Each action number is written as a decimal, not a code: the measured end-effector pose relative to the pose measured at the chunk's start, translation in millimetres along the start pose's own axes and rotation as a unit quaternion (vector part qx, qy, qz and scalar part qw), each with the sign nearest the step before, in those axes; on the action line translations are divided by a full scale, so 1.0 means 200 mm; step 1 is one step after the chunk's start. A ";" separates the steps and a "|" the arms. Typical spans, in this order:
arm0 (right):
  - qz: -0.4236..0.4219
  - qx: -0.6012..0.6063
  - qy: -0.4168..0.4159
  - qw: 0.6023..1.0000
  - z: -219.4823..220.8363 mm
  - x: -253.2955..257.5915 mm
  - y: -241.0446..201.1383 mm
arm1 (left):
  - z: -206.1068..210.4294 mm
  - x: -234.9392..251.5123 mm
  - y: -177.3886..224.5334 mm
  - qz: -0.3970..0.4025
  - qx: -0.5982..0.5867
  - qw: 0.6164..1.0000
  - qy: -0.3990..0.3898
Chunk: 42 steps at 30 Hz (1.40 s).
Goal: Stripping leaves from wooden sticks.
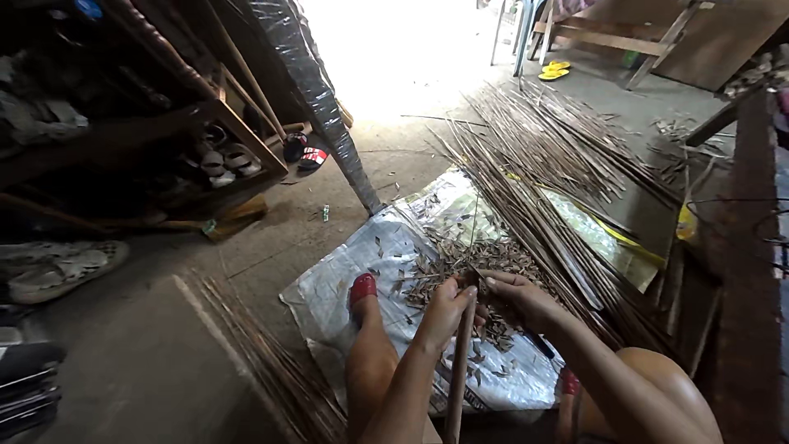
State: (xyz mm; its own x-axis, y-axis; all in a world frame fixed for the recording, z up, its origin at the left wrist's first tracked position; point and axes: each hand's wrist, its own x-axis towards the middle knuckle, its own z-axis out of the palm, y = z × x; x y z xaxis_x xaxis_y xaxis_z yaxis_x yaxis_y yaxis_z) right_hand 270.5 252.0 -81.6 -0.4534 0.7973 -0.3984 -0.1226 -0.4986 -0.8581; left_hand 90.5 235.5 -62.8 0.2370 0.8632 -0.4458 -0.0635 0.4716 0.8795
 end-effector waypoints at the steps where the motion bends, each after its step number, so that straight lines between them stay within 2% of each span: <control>1: -0.006 0.000 0.016 1.000 0.00 0.00 -0.01 | 0.00 0.00 0.00 -0.006 0.006 1.000 -0.014; 4: -0.012 0.018 0.017 1.000 -0.03 0.01 -0.01 | 0.00 0.00 0.00 -0.013 0.019 0.999 -0.030; 7: 0.017 0.049 -0.019 0.998 -0.04 0.01 0.01 | 0.00 0.00 0.00 0.017 0.022 1.000 0.007; 11: 0.030 0.071 -0.085 0.993 -0.06 0.04 0.03 | -0.03 0.02 -0.02 0.057 0.082 0.994 0.049; 17: 0.021 0.072 -0.074 0.994 -0.04 0.04 0.05 | 0.00 0.00 0.02 -0.004 0.006 0.999 0.050; 21: 0.038 0.063 -0.138 0.988 -0.02 0.04 0.07 | 0.02 0.02 0.00 0.002 0.044 0.995 0.095; 26: 0.030 0.072 -0.110 0.991 0.02 0.03 0.08 | 0.02 0.02 0.01 0.008 0.080 0.991 0.103; 28: 0.030 0.069 -0.074 0.994 0.04 0.03 0.08 | 0.01 0.02 0.00 0.016 0.088 0.991 0.099; 31: -0.009 -0.004 -0.010 1.000 0.07 0.01 0.07 | 0.01 0.03 0.00 0.019 0.070 0.993 0.092; 33: -0.068 -0.116 0.004 0.991 0.07 0.01 0.06 | 0.01 0.02 0.01 0.014 0.029 0.996 0.085; 38: -0.181 -0.285 -0.017 0.941 -0.01 0.04 0.09 | -0.01 -0.01 0.04 -0.005 -0.015 0.999 0.051; 42: -0.266 -0.396 0.045 0.878 -0.04 0.06 0.14 | -0.02 -0.02 0.04 -0.014 -0.042 0.999 0.018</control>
State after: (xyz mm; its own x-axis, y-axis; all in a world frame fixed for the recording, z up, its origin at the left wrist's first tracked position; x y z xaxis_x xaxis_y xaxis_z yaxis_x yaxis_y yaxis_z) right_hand 268.1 250.7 -113.5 -0.4426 0.8868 0.1327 0.3732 0.3167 -0.8720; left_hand 85.7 236.3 -53.9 0.2044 0.8548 -0.4771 -0.1387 0.5078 0.8503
